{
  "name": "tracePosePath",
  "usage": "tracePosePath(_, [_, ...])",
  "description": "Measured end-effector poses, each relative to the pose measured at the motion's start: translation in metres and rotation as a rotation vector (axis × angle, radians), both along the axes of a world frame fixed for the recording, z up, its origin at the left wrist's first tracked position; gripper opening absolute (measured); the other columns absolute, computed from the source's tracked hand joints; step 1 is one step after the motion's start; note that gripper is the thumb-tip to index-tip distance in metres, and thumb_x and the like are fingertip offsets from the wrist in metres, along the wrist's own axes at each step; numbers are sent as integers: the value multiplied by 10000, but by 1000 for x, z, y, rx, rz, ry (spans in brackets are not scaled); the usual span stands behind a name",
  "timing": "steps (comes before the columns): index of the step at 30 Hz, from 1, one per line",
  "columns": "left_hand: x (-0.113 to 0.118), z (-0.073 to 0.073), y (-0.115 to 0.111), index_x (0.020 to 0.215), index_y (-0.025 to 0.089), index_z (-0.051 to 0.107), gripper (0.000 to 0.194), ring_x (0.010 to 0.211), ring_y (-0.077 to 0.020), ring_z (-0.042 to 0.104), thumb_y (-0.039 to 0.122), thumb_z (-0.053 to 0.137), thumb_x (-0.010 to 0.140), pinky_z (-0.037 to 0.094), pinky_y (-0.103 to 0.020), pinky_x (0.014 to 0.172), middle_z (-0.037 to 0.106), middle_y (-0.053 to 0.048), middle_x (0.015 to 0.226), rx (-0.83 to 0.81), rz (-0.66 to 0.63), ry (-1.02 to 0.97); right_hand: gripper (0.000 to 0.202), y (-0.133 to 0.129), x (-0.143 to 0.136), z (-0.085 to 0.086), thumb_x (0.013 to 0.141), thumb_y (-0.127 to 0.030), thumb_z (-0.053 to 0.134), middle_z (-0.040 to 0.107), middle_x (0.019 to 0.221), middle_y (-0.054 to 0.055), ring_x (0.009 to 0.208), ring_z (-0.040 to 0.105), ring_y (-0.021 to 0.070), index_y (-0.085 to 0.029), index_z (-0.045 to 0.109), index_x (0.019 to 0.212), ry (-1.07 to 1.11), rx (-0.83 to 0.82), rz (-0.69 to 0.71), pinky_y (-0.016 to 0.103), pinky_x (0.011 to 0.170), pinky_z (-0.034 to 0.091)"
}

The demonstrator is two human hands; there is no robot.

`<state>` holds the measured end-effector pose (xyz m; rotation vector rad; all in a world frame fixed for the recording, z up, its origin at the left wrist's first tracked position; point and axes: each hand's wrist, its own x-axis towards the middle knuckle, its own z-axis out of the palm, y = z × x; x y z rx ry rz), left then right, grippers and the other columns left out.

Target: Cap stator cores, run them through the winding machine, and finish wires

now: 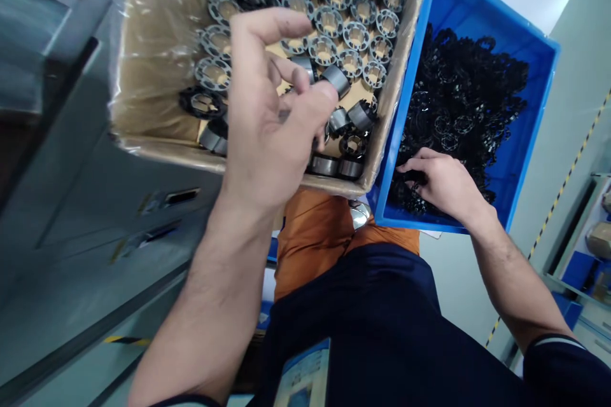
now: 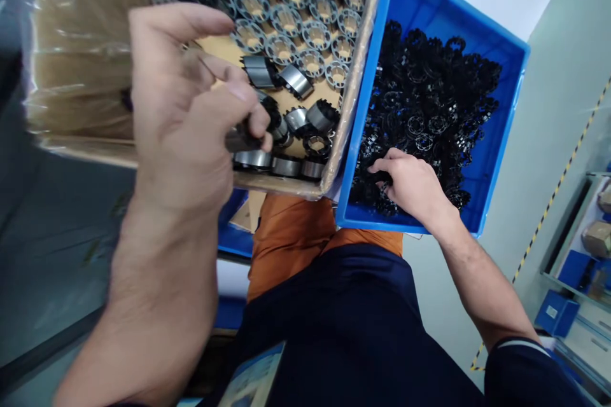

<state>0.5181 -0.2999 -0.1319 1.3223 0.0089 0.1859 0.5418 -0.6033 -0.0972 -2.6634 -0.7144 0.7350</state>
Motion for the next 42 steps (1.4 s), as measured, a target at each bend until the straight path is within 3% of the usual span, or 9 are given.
tracePosePath(6, [8,-1,-30,1128,316,638,380,972,-199,621,339,950,912,597,-325,744,625,-35,1143,-263,-26,16,522,-5,0,13,977,13,681,855,1298,55,1081,850,211,-271,919,1345,210,280,88,342,960,657])
tracePosePath(13, [4,20,-51,1204,286,551,377,541,-84,485,561,772,1073,441,-238,444,690,21,939,-409,-166,226,419,4,-2,16,920,-18,762,874,1217,55,822,769,160,-216,879,1272,257,182,101,304,792,604])
tracePosePath(18, [-2,22,-50,1144,251,661,607,360,-97,334,825,471,1190,218,-257,356,612,40,630,-363,-250,138,303,-5,-4,19,1032,-140,714,887,1083,32,824,776,175,-234,851,1286,100,273,-55,314,784,610])
tracePosePath(22, [-8,24,-47,975,229,664,818,438,-130,424,877,228,1219,301,-248,484,398,21,592,-218,-300,163,187,-17,-1,25,980,-297,861,730,853,-20,666,646,135,-234,823,1152,-64,408,-291,261,601,527])
tracePosePath(27, [-7,8,-48,1060,275,706,491,552,-127,413,716,563,1220,404,-291,528,499,-1,783,-307,-348,-7,290,8,-10,31,891,-352,1011,724,851,-29,658,644,134,-268,878,1134,-118,716,-399,270,586,573])
tracePosePath(30, [-6,-3,-52,1254,327,757,318,553,-129,420,612,620,1221,419,-284,478,530,7,821,-361,-377,-106,255,43,-18,36,905,-219,1016,758,857,-44,632,624,101,-290,916,1129,-339,896,-433,252,572,563])
tracePosePath(34, [-11,-2,-52,1615,383,692,439,566,-150,457,590,549,1256,358,-304,463,576,-1,845,-305,-343,-99,374,78,-25,38,881,-34,1000,864,986,-38,703,716,110,-298,930,1136,-479,1037,-366,274,614,636])
tracePosePath(38, [-15,7,-49,1608,354,692,557,650,-158,537,720,484,1243,424,-308,535,611,-38,948,-147,-219,-23,310,86,-28,35,958,-87,969,906,1064,2,807,799,172,-309,942,1174,-381,1005,-302,321,626,674])
tracePosePath(42, [-15,8,-48,1575,387,690,465,678,-148,529,668,537,1238,432,-287,540,609,-35,1013,-201,-265,-71,451,84,-32,31,961,-133,989,910,1112,-33,820,833,139,-354,908,1345,-324,1037,-395,269,695,707])
